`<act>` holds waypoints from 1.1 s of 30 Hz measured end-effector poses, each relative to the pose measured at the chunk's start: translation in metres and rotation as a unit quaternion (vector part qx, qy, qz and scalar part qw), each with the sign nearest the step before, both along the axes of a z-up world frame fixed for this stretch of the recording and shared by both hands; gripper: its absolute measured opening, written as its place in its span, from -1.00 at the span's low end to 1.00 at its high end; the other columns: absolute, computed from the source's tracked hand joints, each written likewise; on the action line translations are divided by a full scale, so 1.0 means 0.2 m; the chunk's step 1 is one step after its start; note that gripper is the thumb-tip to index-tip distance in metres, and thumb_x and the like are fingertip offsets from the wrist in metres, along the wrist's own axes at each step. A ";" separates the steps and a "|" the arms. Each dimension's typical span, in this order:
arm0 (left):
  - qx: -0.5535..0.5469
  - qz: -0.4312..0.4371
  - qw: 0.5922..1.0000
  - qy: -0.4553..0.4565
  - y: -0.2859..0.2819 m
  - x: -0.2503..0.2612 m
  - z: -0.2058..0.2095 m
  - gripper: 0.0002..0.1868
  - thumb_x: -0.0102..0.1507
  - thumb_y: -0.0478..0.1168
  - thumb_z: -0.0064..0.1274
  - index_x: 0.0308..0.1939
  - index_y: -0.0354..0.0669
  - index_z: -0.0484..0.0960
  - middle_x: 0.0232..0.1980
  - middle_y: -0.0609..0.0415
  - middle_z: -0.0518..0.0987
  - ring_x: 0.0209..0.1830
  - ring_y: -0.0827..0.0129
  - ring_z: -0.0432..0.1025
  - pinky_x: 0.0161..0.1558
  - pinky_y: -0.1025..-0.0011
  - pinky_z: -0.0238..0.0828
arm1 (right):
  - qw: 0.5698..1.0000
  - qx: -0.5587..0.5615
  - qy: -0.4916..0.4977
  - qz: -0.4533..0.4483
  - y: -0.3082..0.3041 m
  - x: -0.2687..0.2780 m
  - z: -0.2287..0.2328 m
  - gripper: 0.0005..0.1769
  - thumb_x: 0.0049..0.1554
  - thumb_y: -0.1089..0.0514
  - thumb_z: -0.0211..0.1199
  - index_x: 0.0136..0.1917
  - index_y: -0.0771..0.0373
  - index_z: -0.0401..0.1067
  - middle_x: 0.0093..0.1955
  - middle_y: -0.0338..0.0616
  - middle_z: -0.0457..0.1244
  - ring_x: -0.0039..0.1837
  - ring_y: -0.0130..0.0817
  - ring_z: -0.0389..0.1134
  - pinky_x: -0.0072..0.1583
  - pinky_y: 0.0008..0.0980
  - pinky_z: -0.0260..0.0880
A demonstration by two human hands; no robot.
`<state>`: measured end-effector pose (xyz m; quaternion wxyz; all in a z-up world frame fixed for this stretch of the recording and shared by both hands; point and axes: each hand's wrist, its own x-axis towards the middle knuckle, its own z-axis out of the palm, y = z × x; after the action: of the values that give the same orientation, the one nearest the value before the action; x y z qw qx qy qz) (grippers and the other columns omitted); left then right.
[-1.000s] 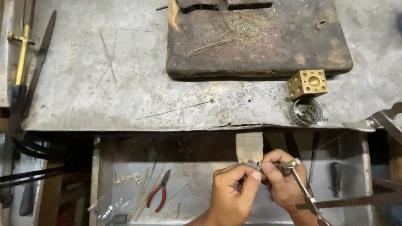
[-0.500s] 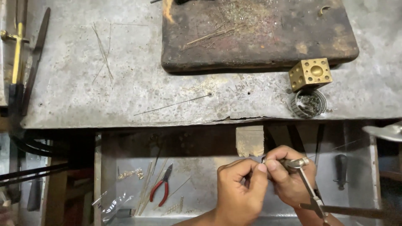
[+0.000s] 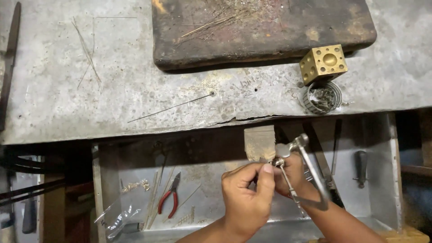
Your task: Using a jeweler's saw to precisely cut a small metal component held against a wooden bench pin.
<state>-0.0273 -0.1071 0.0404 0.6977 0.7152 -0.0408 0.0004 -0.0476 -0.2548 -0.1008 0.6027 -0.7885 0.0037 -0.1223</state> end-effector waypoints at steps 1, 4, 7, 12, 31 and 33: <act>-0.001 0.003 1.000 0.002 0.00 0.00 0.01 -0.72 0.30 -0.20 -0.01 -0.40 -0.18 0.76 -0.46 0.13 0.71 -0.48 0.46 0.60 -0.41 0.49 0.54 | 1.000 -0.001 0.002 0.003 0.00 -0.01 0.00 -0.72 0.07 0.20 0.23 -0.42 0.06 0.25 -0.40 -0.46 0.14 -0.29 -0.62 0.11 -0.28 -0.46 0.14; -0.019 0.002 1.000 0.007 0.01 0.00 0.01 -0.74 0.29 -0.25 -0.01 -0.45 -0.18 0.71 -0.56 0.14 0.65 -0.57 0.47 0.54 -0.46 0.49 0.47 | 0.967 0.219 0.124 0.031 0.02 0.00 0.00 -0.46 0.03 -0.01 0.38 -0.53 -0.02 0.05 -0.52 -0.49 -0.01 -0.39 -0.64 -0.06 -0.38 -0.46 -0.09; -0.037 -0.018 0.999 -0.006 0.02 0.00 0.01 -0.60 0.31 -0.34 -0.05 -0.64 -0.13 0.27 -0.63 0.21 0.21 -0.62 0.50 0.07 -0.55 0.41 0.04 | 0.944 0.263 0.198 -0.017 0.01 0.02 -0.01 -0.66 -0.01 0.11 0.11 -0.51 -0.02 0.06 -0.51 -0.44 0.00 -0.42 -0.57 -0.04 -0.37 -0.38 -0.06; 0.017 -0.022 1.000 -0.006 0.03 0.00 0.01 -0.56 0.32 -0.26 -0.04 -0.63 -0.08 0.17 -0.66 0.22 0.09 -0.65 0.47 -0.02 -0.56 0.37 -0.04 | 0.997 -0.048 -0.013 0.059 -0.06 0.03 -0.08 -0.66 0.04 0.00 0.13 -0.48 0.08 0.15 -0.49 -0.41 0.02 -0.38 -0.52 0.01 -0.29 -0.35 0.02; 0.073 -0.085 0.987 -0.115 0.19 -0.11 -0.09 -0.79 0.44 -0.27 -0.06 -0.23 -0.27 0.61 -0.28 0.02 0.67 -0.38 0.18 0.59 -0.29 0.30 0.53 | 0.963 0.245 0.109 0.019 -0.01 -0.12 0.27 -0.75 0.10 0.02 0.34 -0.16 0.24 0.45 -0.38 -0.06 0.34 -0.52 -0.52 0.21 -0.52 -0.55 0.18; 0.129 -0.100 0.976 -0.141 0.28 -0.12 -0.12 -0.68 0.43 -0.26 0.01 -0.44 -0.19 0.47 -0.52 0.06 0.45 -0.58 0.18 0.34 -0.39 0.25 0.30 | 0.927 0.361 0.019 0.099 0.05 -0.05 0.35 -0.90 0.24 0.17 0.18 -0.06 0.24 0.38 -0.57 -0.27 -0.13 -0.53 -0.53 -0.15 -0.40 -0.46 -0.05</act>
<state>-0.0523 -0.0521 0.0163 0.5837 0.7839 -0.2100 0.0267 -0.0568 -0.2449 -0.0306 0.8556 -0.5159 -0.0193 -0.0374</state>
